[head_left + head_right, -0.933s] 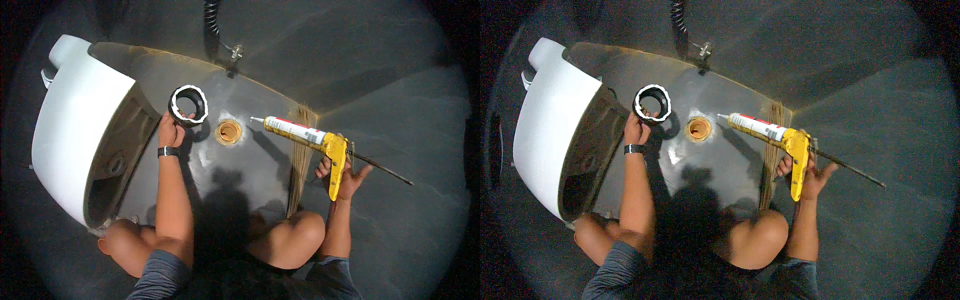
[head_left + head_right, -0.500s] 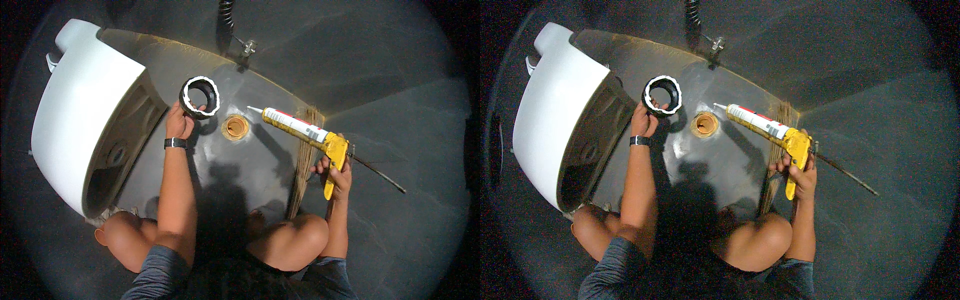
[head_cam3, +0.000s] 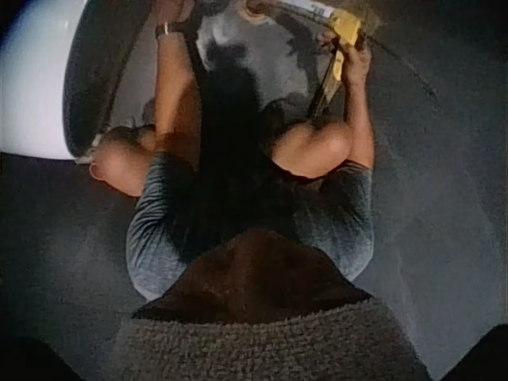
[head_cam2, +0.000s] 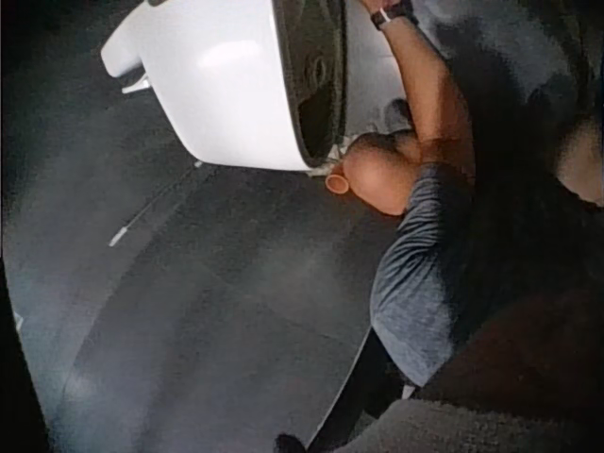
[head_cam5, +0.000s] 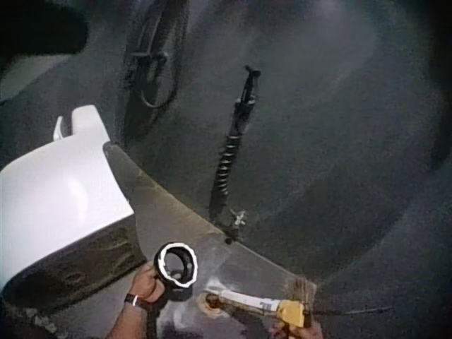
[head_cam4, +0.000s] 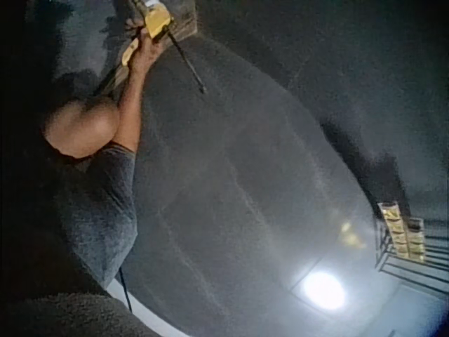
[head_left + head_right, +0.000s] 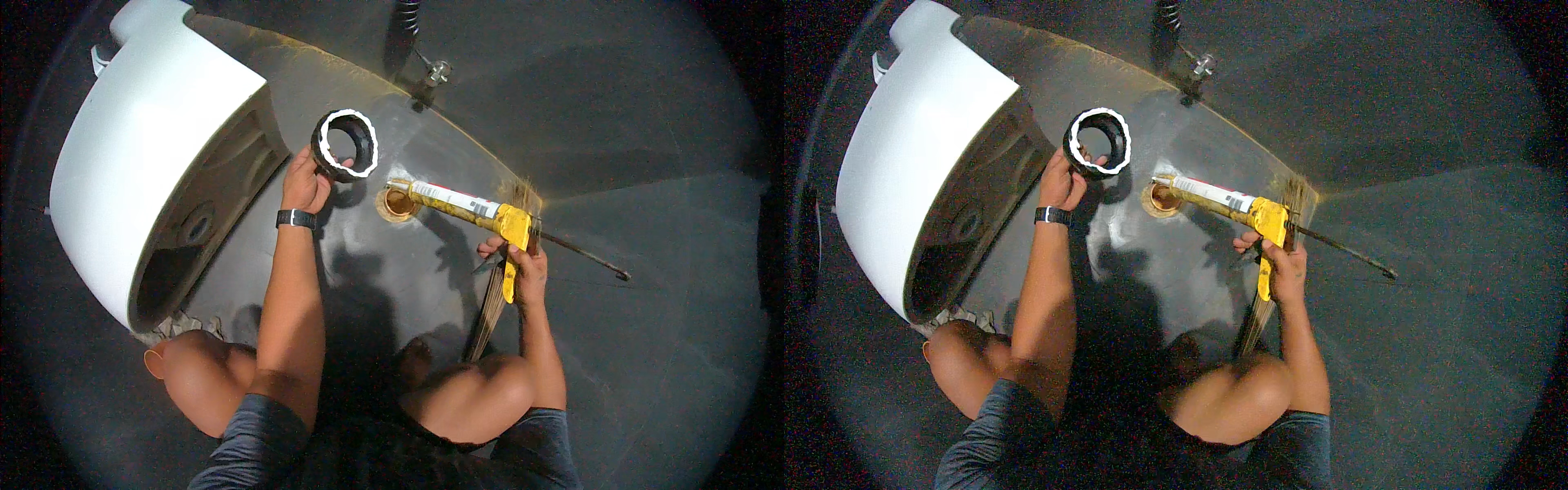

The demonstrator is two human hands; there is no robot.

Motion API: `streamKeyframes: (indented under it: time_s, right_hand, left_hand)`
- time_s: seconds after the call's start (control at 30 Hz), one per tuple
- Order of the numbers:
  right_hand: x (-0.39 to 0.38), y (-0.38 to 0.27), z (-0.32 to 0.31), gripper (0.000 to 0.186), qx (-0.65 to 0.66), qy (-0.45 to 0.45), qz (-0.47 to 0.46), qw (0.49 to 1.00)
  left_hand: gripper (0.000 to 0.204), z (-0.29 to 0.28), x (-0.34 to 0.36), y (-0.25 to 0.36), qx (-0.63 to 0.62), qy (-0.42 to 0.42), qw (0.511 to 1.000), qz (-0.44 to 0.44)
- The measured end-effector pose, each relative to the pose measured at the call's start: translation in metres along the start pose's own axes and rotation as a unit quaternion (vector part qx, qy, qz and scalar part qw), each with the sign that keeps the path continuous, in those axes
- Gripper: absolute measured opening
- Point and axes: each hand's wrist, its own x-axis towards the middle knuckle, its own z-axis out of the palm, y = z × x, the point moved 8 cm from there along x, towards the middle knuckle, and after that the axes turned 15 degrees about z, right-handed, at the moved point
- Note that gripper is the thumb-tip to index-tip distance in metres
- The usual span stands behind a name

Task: The person applies sealant to a black rubber gasket and the floor flange using a caulking gun. They then position the gasket onto the toilet base and place the toilet over the floor flange.

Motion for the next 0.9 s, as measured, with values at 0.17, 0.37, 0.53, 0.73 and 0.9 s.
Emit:
streamKeyframes:
  time_s: [0.17, 0.37, 0.53, 0.73, 0.9]
  right_hand:
    - [0.007, 0.008, -0.015, 0.033, -0.008, 0.031, 0.006, 0.999]
    - [0.014, 0.015, -0.025, 0.032, 0.023, 0.044, -0.008, 0.999]
    - [0.018, 0.013, -0.028, 0.030, 0.005, 0.024, -0.004, 1.000]
    - [0.016, -0.003, -0.015, 0.027, -0.072, -0.006, 0.003, 0.997]
    - [0.018, -0.017, -0.002, 0.034, -0.139, 0.002, 0.039, 0.990]
  left_hand:
    - [0.019, 0.001, -0.001, 0.001, 0.002, 0.016, 1.000, -0.008]
    - [0.020, -0.004, 0.004, -0.004, -0.011, 0.012, 1.000, -0.008]
    - [0.020, -0.009, 0.010, -0.010, -0.019, -0.006, 1.000, -0.011]
    - [0.022, -0.007, 0.008, -0.009, 0.003, 0.013, 1.000, -0.018]
    - [0.022, -0.005, 0.011, -0.011, -0.010, -0.006, 1.000, -0.017]
